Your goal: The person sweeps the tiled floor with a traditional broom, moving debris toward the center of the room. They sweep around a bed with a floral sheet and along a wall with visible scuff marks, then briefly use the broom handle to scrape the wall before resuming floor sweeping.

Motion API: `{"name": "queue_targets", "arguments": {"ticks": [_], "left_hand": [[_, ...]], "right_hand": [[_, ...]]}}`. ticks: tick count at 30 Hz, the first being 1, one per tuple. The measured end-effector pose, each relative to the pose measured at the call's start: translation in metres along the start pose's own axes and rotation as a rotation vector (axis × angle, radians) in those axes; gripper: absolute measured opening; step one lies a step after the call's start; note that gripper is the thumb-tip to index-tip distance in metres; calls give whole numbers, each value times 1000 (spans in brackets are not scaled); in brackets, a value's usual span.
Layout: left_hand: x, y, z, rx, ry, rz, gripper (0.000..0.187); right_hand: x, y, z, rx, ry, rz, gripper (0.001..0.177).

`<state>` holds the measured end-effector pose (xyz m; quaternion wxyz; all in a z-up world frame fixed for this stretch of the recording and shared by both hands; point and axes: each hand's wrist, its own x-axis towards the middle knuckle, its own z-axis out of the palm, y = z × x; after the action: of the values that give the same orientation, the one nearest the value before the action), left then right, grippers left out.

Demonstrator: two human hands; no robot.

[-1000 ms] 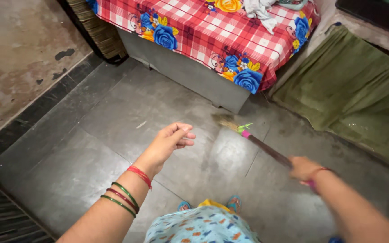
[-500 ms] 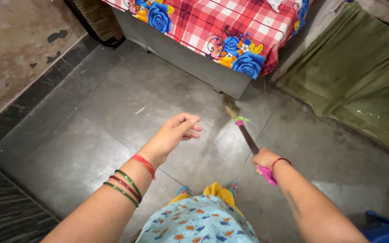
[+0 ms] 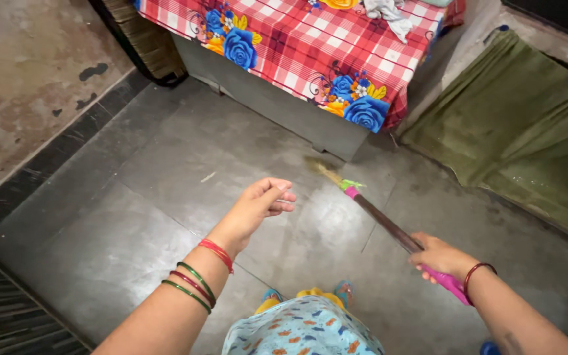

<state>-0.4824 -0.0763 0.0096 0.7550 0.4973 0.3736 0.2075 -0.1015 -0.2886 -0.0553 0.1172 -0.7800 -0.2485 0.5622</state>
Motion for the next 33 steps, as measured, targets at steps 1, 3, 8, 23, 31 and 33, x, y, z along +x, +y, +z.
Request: {"name": "queue_targets", "arguments": {"ticks": [1,3,8,23,31,33], "left_hand": [[1,1,-1,7,3,-2,33],[1,1,-2,18,9,-9,33],[-4,3,-11,73,43,-29,33],[2,4,-11,-8,16,-7,32],[-4,8,-15,24,34,32,36],[-8,10,-17,47,52,21,37]], "right_hand": [[4,1,-1,13,10,5,43],[34,-3,10,80,7,-78,39],[103,-30,45,111,-19,-55,31],[54,-28,15,-751,54,87,47],[18,-58,57,-1125,133,7,41],[21,-50,40,-1131,170,-29,42]]}}
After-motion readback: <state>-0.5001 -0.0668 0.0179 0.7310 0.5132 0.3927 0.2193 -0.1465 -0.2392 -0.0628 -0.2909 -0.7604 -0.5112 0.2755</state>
